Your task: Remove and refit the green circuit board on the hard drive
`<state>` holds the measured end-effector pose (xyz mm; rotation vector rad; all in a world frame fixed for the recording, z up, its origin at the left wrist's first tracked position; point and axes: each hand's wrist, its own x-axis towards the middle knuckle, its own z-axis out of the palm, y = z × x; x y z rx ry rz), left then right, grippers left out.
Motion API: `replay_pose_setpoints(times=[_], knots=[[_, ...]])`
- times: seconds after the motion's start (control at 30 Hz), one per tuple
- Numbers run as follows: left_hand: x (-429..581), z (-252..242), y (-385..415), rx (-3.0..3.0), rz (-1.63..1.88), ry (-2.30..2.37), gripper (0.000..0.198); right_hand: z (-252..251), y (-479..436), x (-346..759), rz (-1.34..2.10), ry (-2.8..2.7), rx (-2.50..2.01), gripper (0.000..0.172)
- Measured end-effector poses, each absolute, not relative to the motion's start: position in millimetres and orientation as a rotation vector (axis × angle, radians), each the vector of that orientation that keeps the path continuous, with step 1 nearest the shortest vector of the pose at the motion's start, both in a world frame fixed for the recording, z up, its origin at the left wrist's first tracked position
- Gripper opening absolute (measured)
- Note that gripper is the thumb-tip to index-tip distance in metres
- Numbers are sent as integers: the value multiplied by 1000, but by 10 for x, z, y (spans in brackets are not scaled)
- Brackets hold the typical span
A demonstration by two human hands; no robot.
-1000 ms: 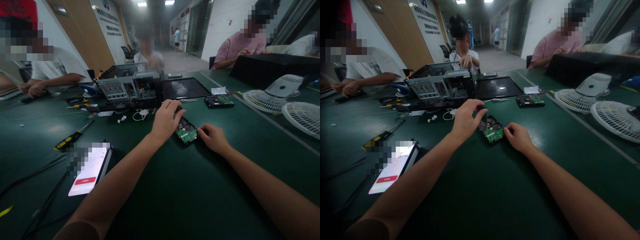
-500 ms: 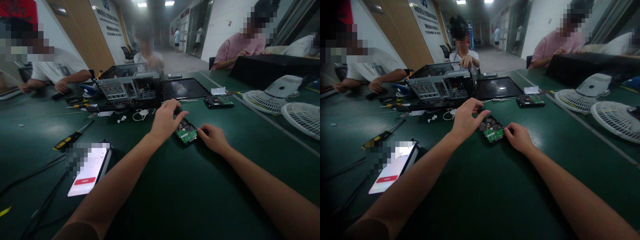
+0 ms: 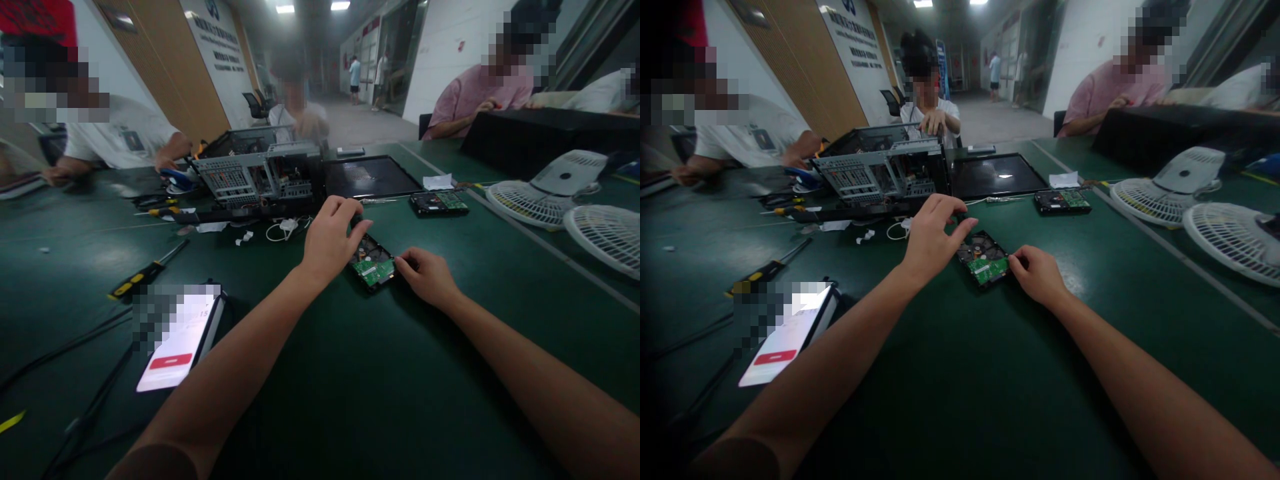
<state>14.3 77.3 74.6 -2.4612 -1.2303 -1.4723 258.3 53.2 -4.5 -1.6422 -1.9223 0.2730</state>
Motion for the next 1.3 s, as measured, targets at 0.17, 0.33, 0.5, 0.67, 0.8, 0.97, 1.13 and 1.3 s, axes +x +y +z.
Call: replay_pose_setpoints(times=[0.17,0.33,0.5,0.67,0.8,0.97,1.13,1.3], knots=[[135,735,794,-2479,-1490,-1206,10,-43,531,2585,282,-1931,-1640,25],[135,740,800,-2515,-1526,-1140,12,-42,528,2590,280,-1925,-1651,25],[149,718,805,-2493,-1566,-1164,17,-59,537,2595,273,-1929,-1642,25],[158,694,813,-2507,-1618,-1193,24,-58,537,2589,277,-1921,-1633,25],[162,700,810,-2530,-1634,-1167,32,-40,532,2581,285,-1923,-1640,24],[161,704,813,-2523,-1639,-1168,29,-36,532,2580,286,-1925,-1638,24],[154,708,813,-2541,-1596,-1162,24,-47,531,2586,281,-1921,-1632,25],[151,715,811,-2571,-1563,-1114,20,-40,527,2583,272,-1933,-1632,25]])
